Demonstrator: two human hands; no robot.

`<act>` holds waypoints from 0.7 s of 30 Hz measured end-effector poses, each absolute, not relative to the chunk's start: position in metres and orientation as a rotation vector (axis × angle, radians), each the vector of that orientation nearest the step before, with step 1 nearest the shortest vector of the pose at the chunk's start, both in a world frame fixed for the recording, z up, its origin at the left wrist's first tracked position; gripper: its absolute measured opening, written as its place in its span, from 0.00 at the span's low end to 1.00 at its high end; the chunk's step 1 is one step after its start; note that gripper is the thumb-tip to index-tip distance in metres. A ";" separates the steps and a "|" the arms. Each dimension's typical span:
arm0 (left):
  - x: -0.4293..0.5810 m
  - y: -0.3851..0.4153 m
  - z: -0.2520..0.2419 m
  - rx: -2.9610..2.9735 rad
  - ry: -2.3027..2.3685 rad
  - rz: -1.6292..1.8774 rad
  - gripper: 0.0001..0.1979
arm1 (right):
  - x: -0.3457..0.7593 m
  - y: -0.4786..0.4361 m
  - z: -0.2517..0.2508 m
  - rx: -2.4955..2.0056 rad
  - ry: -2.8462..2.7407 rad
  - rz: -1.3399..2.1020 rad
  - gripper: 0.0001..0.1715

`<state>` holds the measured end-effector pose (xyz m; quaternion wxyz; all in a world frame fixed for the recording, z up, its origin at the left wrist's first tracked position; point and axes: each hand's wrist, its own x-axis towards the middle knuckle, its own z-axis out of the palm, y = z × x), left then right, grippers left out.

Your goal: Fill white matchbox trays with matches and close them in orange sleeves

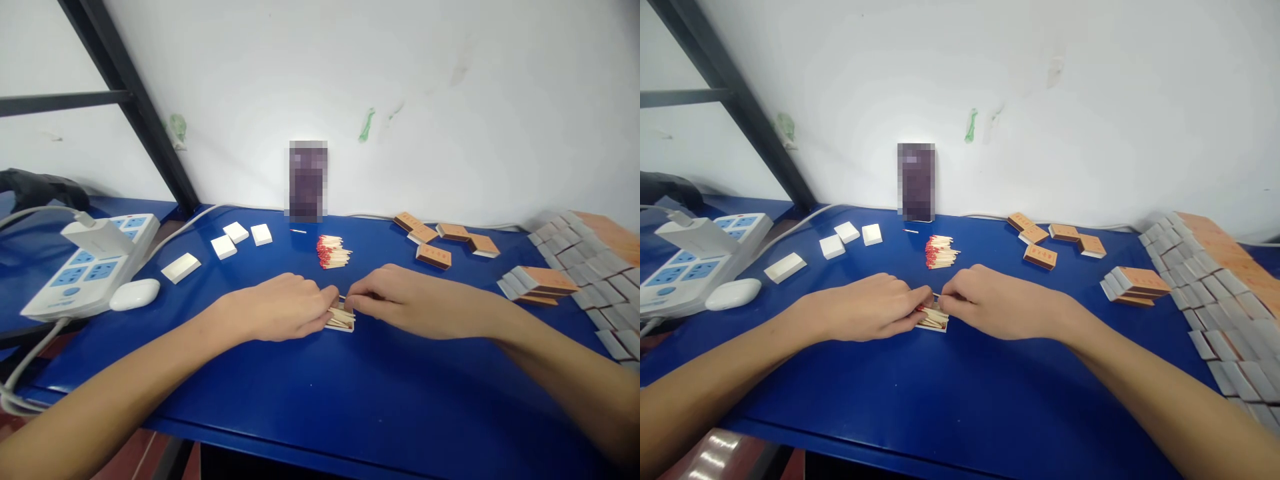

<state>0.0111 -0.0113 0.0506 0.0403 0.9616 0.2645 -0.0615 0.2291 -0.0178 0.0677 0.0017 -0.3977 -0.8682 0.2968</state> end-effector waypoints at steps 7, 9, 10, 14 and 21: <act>0.009 -0.011 0.058 2.929 0.833 -0.187 0.10 | 0.233 -0.001 0.062 -1.152 -2.658 0.981 0.13; 0.009 -0.010 0.060 2.913 0.838 -0.182 0.11 | 0.233 0.004 0.056 -1.177 -2.621 0.974 0.12; 0.008 -0.010 0.061 2.904 0.836 -0.177 0.11 | 0.232 0.005 0.054 -1.183 -2.611 0.984 0.12; 0.003 -0.008 0.063 2.874 0.853 -0.117 0.10 | 0.231 0.006 0.050 -1.187 -2.592 1.083 0.13; -0.004 -0.006 0.068 2.883 0.887 -0.028 0.10 | 0.227 -0.004 0.055 -1.257 -2.643 0.978 0.10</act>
